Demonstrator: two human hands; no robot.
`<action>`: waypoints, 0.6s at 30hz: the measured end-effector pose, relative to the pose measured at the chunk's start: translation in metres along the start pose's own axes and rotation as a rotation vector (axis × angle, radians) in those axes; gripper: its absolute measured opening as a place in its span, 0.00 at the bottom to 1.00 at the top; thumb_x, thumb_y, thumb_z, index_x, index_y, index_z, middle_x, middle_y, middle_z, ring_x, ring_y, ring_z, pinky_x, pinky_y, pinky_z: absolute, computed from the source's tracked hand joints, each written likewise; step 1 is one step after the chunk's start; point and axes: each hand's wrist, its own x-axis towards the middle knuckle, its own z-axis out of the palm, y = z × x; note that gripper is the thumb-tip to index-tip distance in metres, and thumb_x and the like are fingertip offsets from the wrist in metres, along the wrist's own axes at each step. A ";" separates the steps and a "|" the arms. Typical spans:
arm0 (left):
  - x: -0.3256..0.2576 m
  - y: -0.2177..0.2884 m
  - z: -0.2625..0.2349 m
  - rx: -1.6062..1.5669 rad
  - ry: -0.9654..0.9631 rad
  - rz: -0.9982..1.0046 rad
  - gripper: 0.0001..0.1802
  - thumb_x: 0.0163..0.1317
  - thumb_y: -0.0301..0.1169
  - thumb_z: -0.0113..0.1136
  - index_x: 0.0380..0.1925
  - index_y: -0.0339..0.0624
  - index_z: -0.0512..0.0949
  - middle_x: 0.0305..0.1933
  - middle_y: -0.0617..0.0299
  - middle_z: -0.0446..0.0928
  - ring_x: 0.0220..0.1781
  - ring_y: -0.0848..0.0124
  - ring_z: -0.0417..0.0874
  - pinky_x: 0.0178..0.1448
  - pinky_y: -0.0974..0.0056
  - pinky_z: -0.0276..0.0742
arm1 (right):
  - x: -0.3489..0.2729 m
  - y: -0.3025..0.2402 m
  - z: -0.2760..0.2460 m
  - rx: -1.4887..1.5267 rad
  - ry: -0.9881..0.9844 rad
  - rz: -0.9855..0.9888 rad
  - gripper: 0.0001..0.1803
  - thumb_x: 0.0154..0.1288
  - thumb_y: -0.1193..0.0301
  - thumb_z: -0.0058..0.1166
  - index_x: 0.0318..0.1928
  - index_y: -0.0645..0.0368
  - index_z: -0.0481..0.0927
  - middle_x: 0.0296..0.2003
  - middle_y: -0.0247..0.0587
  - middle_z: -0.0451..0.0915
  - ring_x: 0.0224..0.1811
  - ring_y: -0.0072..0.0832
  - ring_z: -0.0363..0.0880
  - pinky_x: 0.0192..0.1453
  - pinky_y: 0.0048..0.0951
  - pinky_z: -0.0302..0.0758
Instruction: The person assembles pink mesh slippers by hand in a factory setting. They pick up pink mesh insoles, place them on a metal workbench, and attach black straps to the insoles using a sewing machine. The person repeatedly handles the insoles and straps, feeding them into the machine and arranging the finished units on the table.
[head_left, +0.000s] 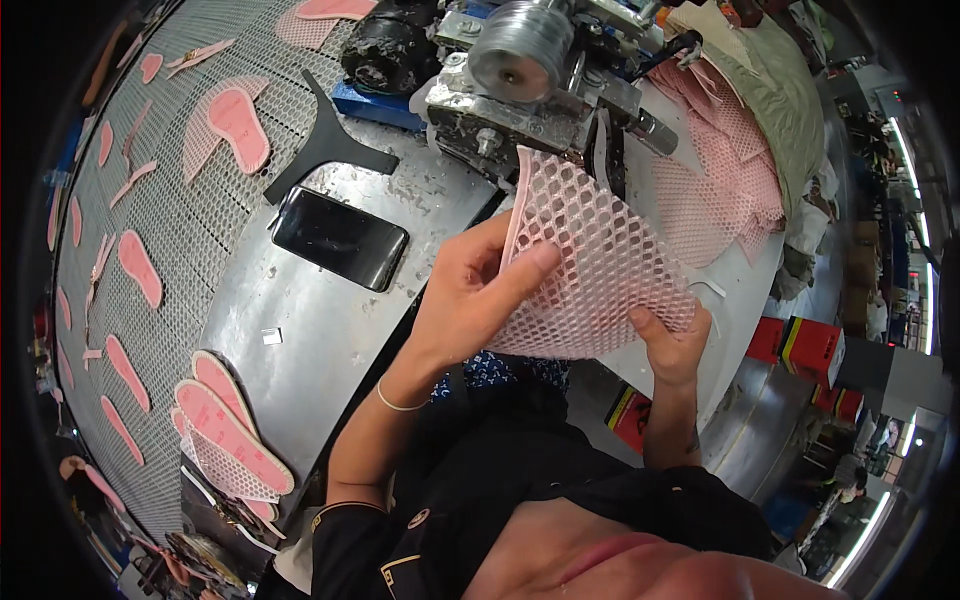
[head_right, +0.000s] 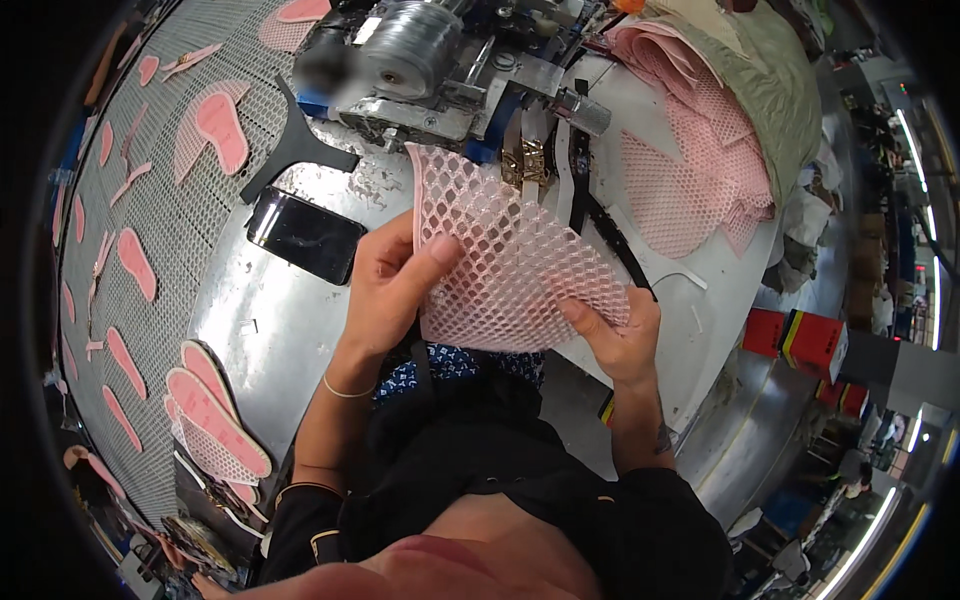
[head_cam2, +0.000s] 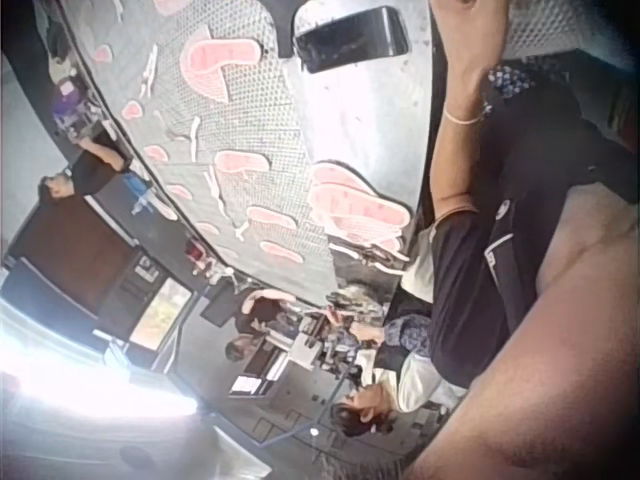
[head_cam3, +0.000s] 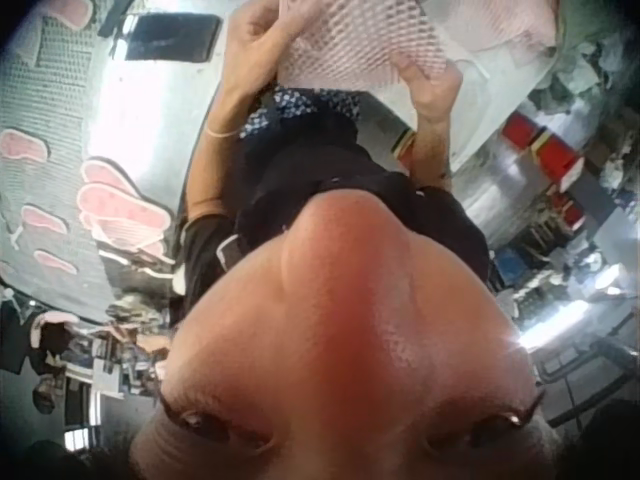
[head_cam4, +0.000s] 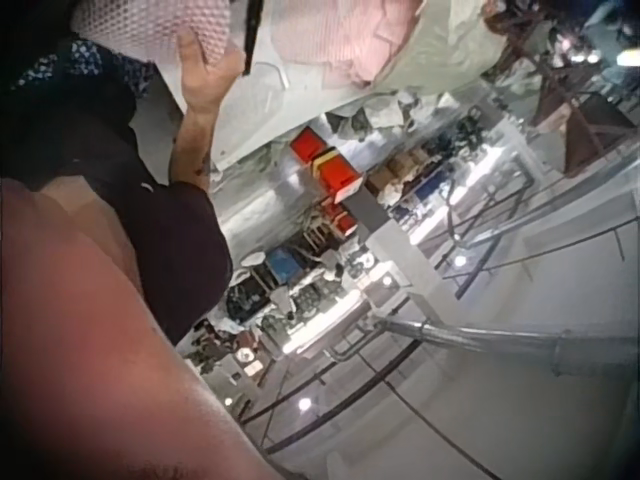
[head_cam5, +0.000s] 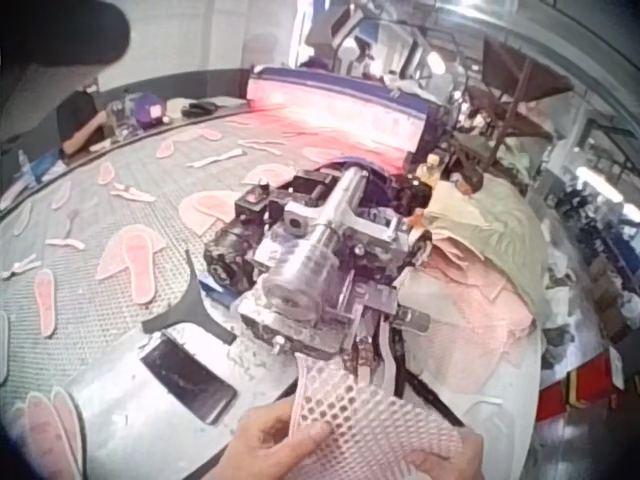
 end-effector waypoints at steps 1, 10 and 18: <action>0.002 0.001 0.000 -0.003 -0.004 -0.028 0.16 0.70 0.37 0.53 0.40 0.31 0.78 0.32 0.68 0.77 0.35 0.83 0.72 0.39 0.74 0.69 | -0.001 -0.003 0.001 0.015 0.026 0.015 0.20 0.59 0.70 0.64 0.48 0.71 0.79 0.42 0.44 0.82 0.43 0.27 0.80 0.51 0.27 0.73; 0.008 -0.006 0.005 0.001 0.006 0.002 0.21 0.72 0.41 0.50 0.31 0.32 0.78 0.26 0.71 0.75 0.29 0.84 0.68 0.32 0.74 0.65 | -0.007 -0.006 0.003 0.020 0.104 0.008 0.15 0.60 0.73 0.61 0.44 0.71 0.81 0.37 0.40 0.83 0.37 0.23 0.78 0.44 0.23 0.72; 0.016 0.000 0.012 0.000 0.069 0.056 0.21 0.71 0.40 0.50 0.26 0.34 0.76 0.23 0.72 0.72 0.26 0.85 0.66 0.29 0.73 0.62 | -0.008 -0.012 0.004 0.040 0.111 -0.042 0.18 0.59 0.75 0.57 0.48 0.74 0.78 0.42 0.46 0.82 0.41 0.29 0.80 0.50 0.28 0.72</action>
